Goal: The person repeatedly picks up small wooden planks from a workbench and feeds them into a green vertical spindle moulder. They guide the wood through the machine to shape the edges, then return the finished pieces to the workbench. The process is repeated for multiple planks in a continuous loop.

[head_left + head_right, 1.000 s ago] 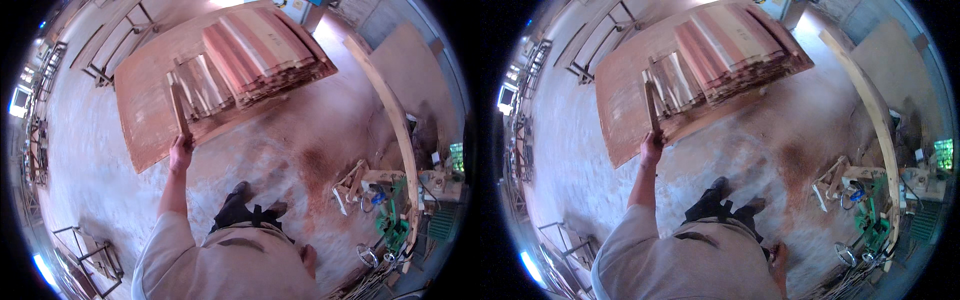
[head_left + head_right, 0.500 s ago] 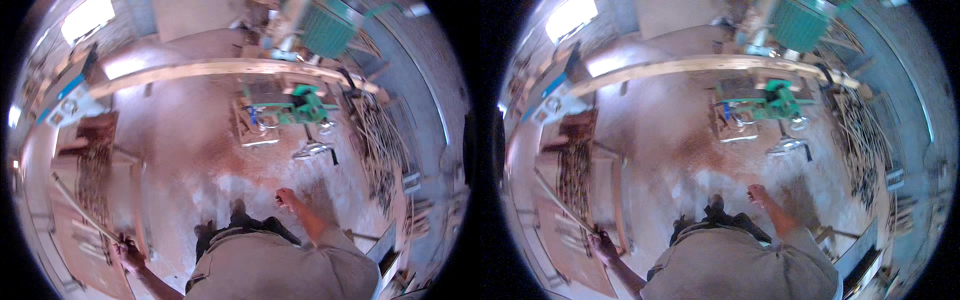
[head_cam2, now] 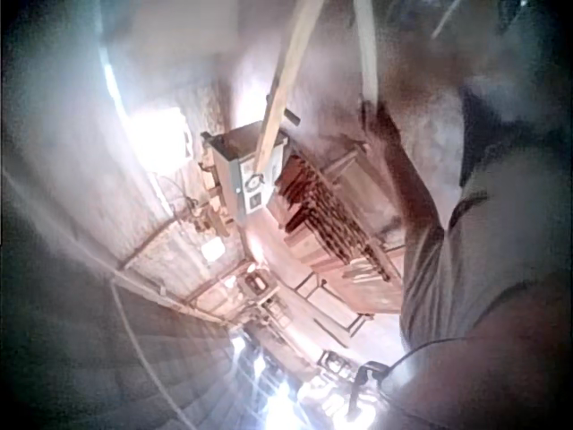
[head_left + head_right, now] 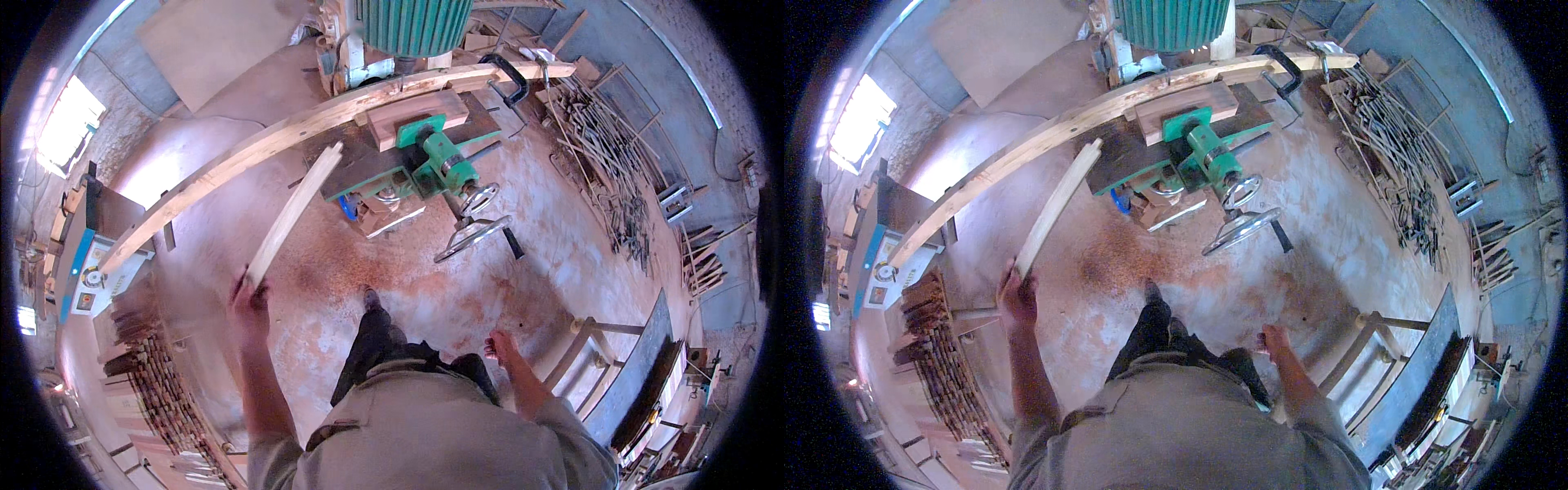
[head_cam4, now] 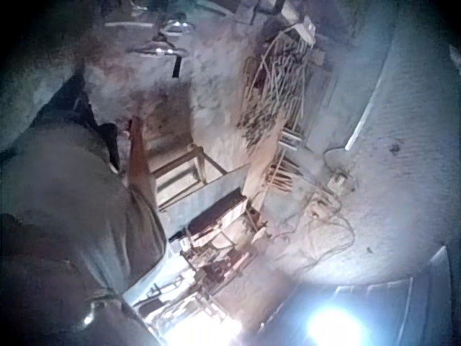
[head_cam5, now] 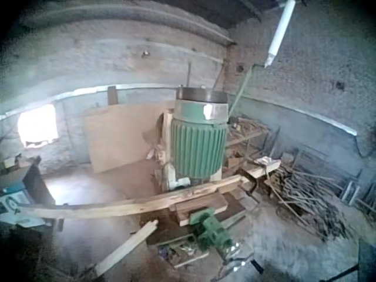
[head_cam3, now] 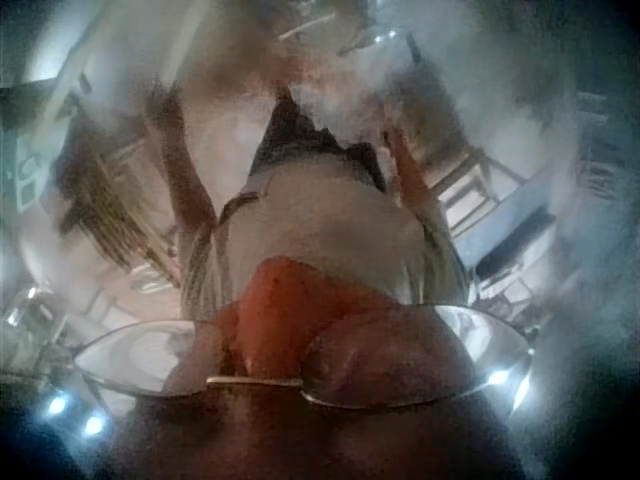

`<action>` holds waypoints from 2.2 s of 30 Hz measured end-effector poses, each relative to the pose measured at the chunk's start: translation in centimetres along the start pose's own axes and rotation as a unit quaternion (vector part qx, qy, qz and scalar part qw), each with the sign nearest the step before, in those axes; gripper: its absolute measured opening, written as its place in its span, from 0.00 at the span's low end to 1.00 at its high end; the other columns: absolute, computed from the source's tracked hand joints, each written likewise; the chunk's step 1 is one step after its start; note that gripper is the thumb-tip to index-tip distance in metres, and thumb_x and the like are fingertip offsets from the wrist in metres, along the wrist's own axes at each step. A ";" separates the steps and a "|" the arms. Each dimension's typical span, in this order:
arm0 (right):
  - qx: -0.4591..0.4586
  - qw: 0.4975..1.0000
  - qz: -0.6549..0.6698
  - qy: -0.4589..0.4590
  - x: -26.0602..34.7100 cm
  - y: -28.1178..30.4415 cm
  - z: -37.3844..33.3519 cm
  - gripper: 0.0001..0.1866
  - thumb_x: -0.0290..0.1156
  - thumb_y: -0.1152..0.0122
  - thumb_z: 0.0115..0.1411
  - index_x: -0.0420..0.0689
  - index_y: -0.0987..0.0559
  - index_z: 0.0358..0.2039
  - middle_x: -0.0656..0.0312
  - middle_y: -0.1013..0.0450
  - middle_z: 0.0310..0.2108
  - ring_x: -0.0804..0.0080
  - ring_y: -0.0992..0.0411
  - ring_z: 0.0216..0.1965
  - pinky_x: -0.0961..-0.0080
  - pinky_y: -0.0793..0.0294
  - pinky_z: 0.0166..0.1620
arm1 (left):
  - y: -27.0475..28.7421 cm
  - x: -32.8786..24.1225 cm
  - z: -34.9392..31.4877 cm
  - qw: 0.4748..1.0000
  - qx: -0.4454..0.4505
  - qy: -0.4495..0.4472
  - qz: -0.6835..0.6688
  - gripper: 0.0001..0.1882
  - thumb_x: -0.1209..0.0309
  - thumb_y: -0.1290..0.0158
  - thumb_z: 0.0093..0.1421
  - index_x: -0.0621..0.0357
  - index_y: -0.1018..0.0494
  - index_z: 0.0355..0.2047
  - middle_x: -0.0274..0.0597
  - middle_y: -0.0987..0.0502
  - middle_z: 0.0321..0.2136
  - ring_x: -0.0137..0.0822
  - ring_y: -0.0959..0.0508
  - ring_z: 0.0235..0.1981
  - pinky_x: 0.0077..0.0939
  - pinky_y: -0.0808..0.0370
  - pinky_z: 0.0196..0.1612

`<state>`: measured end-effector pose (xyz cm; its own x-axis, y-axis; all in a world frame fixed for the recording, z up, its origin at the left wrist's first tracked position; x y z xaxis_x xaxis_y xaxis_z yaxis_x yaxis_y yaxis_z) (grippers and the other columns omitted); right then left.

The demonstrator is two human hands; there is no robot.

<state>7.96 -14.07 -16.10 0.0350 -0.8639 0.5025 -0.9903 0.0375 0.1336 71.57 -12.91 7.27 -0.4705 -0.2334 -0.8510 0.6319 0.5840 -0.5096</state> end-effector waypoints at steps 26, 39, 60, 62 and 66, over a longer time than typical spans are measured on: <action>-0.092 0.992 0.083 -0.039 10.0 -2.3 -0.6 0.11 0.37 0.46 0.58 0.44 0.30 0.37 0.60 0.29 0.25 0.69 0.29 0.19 0.72 0.25 0.19 | -5.2 9.6 27.7 0.982 -0.118 0.125 -0.084 0.12 0.71 0.49 0.60 0.65 0.32 0.42 0.46 0.26 0.38 0.40 0.24 0.38 0.25 0.23 0.43; -0.111 0.990 0.083 0.035 19.1 2.4 2.3 0.08 0.34 0.49 0.59 0.43 0.29 0.33 0.61 0.31 0.21 0.72 0.30 0.17 0.76 0.26 0.17 | -11.4 11.2 27.7 0.978 -0.087 0.181 0.051 0.15 0.65 0.52 0.61 0.61 0.32 0.44 0.46 0.24 0.36 0.38 0.22 0.33 0.23 0.23 0.35; -0.006 0.960 0.118 0.255 37.3 -3.2 -1.3 0.16 0.39 0.49 0.62 0.37 0.28 0.41 0.59 0.28 0.29 0.72 0.28 0.27 0.75 0.25 0.29 | -23.5 16.6 29.4 0.930 0.029 0.237 0.278 0.22 0.51 0.45 0.56 0.59 0.31 0.37 0.40 0.25 0.22 0.31 0.24 0.18 0.20 0.29 0.17; 0.008 0.958 0.131 0.257 40.0 -6.0 -0.1 0.17 0.40 0.49 0.62 0.36 0.28 0.41 0.57 0.28 0.30 0.69 0.27 0.29 0.72 0.25 0.32 | -23.2 16.5 29.4 0.934 0.032 0.228 0.275 0.25 0.49 0.44 0.54 0.59 0.31 0.36 0.40 0.26 0.21 0.31 0.24 0.17 0.20 0.29 0.16; 0.092 0.930 0.325 0.146 45.3 -13.9 2.6 0.33 0.55 0.54 0.62 0.36 0.40 0.53 0.49 0.30 0.39 0.55 0.29 0.37 0.57 0.28 0.41 | -24.5 16.5 29.0 0.941 0.042 0.202 0.267 0.28 0.47 0.42 0.51 0.60 0.31 0.36 0.40 0.26 0.20 0.30 0.25 0.15 0.20 0.30 0.13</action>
<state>22.98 -55.07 2.60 -0.5704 -0.5144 0.6403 -0.8204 0.3949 -0.4136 66.21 -53.63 1.97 -0.2560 0.4002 -0.8799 0.8834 0.4664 -0.0449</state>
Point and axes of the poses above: each hand's wrist, its own z-axis towards the middle knuckle, its own y-axis out of the back of the hand, x = y × z, the point moved 6 cm from there along z, towards the middle knuckle
